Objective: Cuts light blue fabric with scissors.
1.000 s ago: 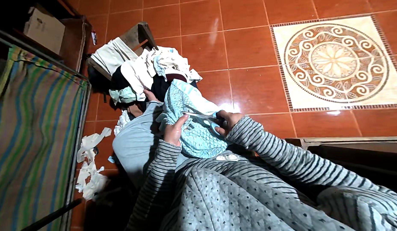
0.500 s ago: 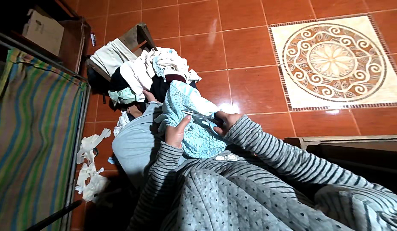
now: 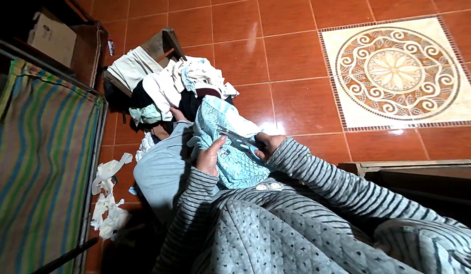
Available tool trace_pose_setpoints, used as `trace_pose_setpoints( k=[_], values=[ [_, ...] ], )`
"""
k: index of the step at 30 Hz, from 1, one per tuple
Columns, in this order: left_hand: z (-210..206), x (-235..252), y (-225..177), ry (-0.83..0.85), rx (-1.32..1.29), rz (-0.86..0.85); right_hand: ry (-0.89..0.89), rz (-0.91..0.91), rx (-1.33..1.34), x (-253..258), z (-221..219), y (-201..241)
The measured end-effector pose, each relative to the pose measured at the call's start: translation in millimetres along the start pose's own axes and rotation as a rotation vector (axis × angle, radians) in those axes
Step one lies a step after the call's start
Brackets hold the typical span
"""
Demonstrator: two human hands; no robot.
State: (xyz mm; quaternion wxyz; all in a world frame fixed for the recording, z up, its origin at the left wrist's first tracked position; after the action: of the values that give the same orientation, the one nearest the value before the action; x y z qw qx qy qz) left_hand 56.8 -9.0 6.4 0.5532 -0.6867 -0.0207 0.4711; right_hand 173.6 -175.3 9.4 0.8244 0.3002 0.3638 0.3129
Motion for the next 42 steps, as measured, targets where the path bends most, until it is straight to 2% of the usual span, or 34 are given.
trace_pose_setpoints(
  k=[7, 12, 18, 22, 26, 29, 33, 38, 42],
  values=[
    [3, 2, 3, -0.018, -0.007, 0.054, -0.007, 0.014, -0.019, -3, 4, 0],
    [4, 5, 6, -0.006, -0.003, 0.031, 0.001, -0.001, -0.026, -4, 5, 0],
    [5, -3, 0, -0.084, 0.063, 0.016, 0.008, 0.001, -0.007, -3, 5, 0],
    [5, -5, -2, -0.096, 0.087, 0.015, 0.08, -0.074, -0.028, -3, 7, 4],
    [5, -5, -2, -0.108, 0.089, 0.008, 0.061, -0.07, -0.019, -2, 6, 3],
    [5, -7, -4, -0.089, 0.077, 0.002, 0.041, -0.036, 0.15, -2, 4, -1],
    [7, -8, -3, 0.051, -0.07, 0.002, -0.142, 0.079, 0.571, -3, 4, -12],
    [19, -15, -6, 0.16, -0.27, -0.06, -0.126, 0.157, 0.519, -3, 5, -12],
    [25, -19, -13, 0.126, -0.3, -0.082, -0.118, 0.191, 0.623, -4, 1, -4]
  ],
)
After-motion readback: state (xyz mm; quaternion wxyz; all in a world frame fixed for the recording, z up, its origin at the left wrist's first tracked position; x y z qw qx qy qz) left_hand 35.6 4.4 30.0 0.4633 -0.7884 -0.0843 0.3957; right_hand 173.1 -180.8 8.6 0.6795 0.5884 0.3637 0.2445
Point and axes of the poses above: each hand's wrist, its own x-axis towards the middle knuckle, its own z-axis out of the back of the hand, y = z × x, the point moved 5 cm from there along x, towards the middle knuckle, and after that the axes turned 14 degrees about x, right-handed, at the moved point
